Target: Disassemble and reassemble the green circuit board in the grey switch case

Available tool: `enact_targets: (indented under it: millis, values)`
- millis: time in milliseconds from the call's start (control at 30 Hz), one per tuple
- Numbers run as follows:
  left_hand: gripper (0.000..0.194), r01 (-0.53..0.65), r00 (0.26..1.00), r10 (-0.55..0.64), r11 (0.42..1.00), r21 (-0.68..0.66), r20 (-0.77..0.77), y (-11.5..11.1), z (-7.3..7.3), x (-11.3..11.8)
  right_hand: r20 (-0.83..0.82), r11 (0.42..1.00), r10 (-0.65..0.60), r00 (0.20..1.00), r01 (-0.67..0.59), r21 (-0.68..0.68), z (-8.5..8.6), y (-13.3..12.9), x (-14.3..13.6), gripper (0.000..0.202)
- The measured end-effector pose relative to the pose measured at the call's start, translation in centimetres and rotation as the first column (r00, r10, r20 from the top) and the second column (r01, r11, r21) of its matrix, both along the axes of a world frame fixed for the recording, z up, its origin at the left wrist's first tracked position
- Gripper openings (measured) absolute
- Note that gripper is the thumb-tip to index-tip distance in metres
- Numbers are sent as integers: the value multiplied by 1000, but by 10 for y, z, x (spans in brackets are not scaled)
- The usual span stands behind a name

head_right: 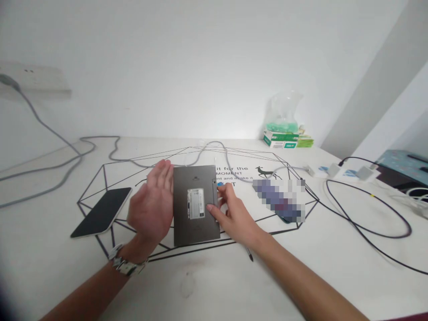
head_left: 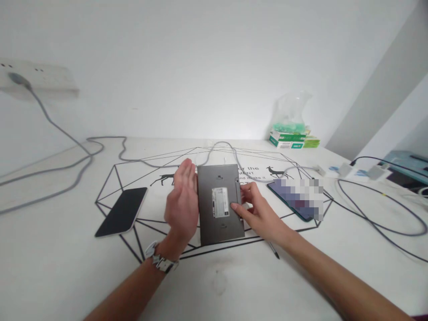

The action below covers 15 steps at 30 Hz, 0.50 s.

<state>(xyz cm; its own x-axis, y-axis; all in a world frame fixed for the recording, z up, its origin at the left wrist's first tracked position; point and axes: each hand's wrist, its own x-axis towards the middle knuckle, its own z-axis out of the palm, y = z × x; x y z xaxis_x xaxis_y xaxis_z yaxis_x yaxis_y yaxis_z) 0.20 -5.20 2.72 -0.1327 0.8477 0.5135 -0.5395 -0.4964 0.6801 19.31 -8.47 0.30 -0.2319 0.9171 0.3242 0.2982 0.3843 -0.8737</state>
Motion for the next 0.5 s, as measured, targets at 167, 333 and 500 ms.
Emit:
enact_targets:
  millis: [167,333,500]
  values:
    - [61,91,995,-91,996,-2,27,-15,24,-2,-259,1000,19,966,-13,23,7,-3,0,64]
    - [43,145,984,-166,961,-236,-71,-7,19,0,-195,971,-45,980,89,222,3,-3,3,47]
    - [47,-1,983,-105,811,-584,-148,0,4,0,33,909,-36,999,19,417,-6,3,12,33]
